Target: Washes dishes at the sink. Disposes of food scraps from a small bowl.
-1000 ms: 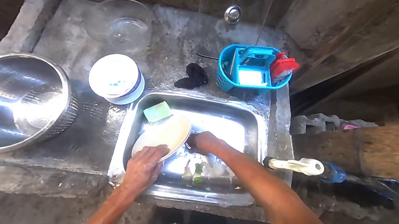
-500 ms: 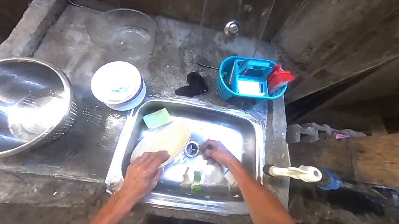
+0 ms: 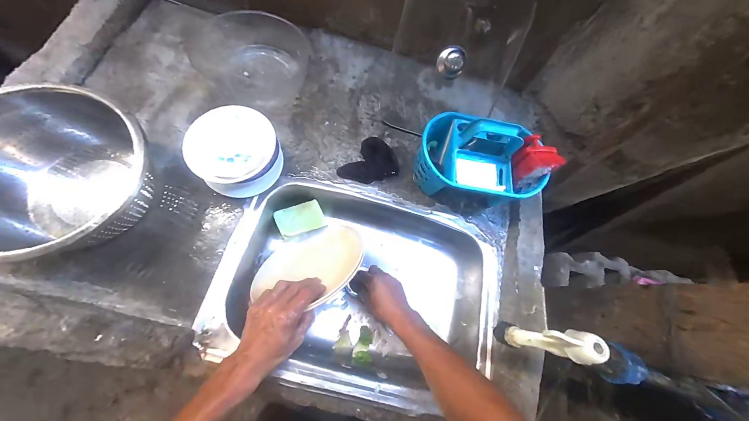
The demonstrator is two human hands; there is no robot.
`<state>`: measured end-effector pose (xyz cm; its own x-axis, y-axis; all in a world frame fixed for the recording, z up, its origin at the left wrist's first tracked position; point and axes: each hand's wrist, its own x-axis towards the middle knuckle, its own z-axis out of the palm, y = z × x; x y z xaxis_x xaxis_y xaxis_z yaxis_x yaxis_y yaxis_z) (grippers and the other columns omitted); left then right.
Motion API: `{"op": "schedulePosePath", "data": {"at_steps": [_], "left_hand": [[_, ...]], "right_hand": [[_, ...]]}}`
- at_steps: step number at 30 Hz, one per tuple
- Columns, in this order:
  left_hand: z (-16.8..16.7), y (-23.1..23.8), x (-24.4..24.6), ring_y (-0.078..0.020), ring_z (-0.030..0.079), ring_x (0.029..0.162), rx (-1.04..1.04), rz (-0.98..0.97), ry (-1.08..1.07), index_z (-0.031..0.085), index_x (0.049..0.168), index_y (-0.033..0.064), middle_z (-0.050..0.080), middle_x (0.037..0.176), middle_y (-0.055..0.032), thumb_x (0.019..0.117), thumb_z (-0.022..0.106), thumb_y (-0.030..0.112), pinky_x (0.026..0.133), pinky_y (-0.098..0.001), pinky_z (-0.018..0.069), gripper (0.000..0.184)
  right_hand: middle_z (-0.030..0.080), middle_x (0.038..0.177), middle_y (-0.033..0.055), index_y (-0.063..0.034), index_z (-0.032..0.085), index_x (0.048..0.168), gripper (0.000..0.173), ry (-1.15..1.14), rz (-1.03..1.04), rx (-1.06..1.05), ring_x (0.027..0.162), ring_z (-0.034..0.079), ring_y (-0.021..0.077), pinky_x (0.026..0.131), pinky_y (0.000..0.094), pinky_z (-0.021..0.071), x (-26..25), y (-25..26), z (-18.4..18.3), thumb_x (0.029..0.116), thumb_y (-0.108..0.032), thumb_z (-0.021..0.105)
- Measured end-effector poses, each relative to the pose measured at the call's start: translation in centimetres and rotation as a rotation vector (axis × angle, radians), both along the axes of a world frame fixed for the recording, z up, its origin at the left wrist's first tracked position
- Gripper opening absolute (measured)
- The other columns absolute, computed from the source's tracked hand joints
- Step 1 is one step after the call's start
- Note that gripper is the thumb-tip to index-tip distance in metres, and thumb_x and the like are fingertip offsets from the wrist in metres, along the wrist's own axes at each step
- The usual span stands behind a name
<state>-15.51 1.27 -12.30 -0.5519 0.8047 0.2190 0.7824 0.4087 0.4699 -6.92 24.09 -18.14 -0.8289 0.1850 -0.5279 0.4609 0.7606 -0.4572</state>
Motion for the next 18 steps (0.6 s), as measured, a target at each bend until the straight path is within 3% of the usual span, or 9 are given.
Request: {"op": "schedulePosePath", "data": {"at_steps": [3, 6, 10, 15, 18], "left_hand": [[-0.1, 0.3, 0.7, -0.0301, 0.070, 0.110, -0.024, 0.044, -0.036, 0.074, 0.120, 0.0148, 0.072, 0.126, -0.0052, 0.0931, 0.061, 0.017, 0.084, -0.0493, 0.0585, 0.030], [0.2, 1.0, 1.6, -0.0311, 0.068, 0.115, -0.071, 0.074, -0.105, 0.073, 0.122, 0.0143, 0.071, 0.129, -0.0062, 0.0923, 0.063, 0.015, 0.088, -0.0511, 0.0568, 0.032], [1.3, 1.7, 3.0, -0.0308, 0.063, 0.123, -0.108, 0.154, -0.207, 0.073, 0.123, 0.0138, 0.069, 0.132, -0.0067, 0.0934, 0.063, 0.012, 0.098, -0.0527, 0.0515, 0.032], [0.9, 2.1, 4.3, -0.0299, 0.062, 0.123, -0.104, 0.224, -0.227, 0.073, 0.123, 0.0147, 0.069, 0.131, -0.0055, 0.0931, 0.063, 0.008, 0.093, -0.0524, 0.0512, 0.032], [0.2, 2.3, 5.2, -0.0293, 0.061, 0.124, -0.115, 0.234, -0.232, 0.072, 0.125, 0.0151, 0.068, 0.133, -0.0051, 0.0930, 0.064, 0.009, 0.093, -0.0517, 0.0506, 0.034]], "right_hand": [[0.069, 0.121, 0.0244, 0.0003, 0.071, 0.112, 0.032, 0.010, 0.118, 0.069, 0.112, 0.067, 0.0436, 0.093, 0.0629, 0.0517, -1.2, -0.7, 0.5, 0.1041, -0.022, 0.051], [0.070, 0.118, 0.0256, 0.0030, 0.071, 0.111, 0.034, -0.113, 0.163, 0.125, 0.113, 0.067, 0.0453, 0.094, 0.0643, 0.0510, -1.8, -1.0, 1.8, 0.1033, -0.026, 0.054], [0.070, 0.118, 0.0283, 0.0051, 0.068, 0.121, 0.044, -0.026, 0.187, 0.209, 0.111, 0.067, 0.0467, 0.093, 0.0645, 0.0519, -1.7, -2.1, 1.5, 0.0981, -0.032, 0.064], [0.067, 0.123, 0.0320, 0.0040, 0.065, 0.128, 0.050, 0.054, 0.265, 0.247, 0.114, 0.065, 0.0516, 0.091, 0.0694, 0.0507, -1.7, -1.7, 1.0, 0.0956, -0.034, 0.070], [0.063, 0.129, 0.0339, 0.0050, 0.062, 0.133, 0.061, 0.157, 0.283, 0.209, 0.120, 0.062, 0.0529, 0.095, 0.0706, 0.0482, -1.3, -0.8, 0.2, 0.0906, -0.036, 0.077]]}}
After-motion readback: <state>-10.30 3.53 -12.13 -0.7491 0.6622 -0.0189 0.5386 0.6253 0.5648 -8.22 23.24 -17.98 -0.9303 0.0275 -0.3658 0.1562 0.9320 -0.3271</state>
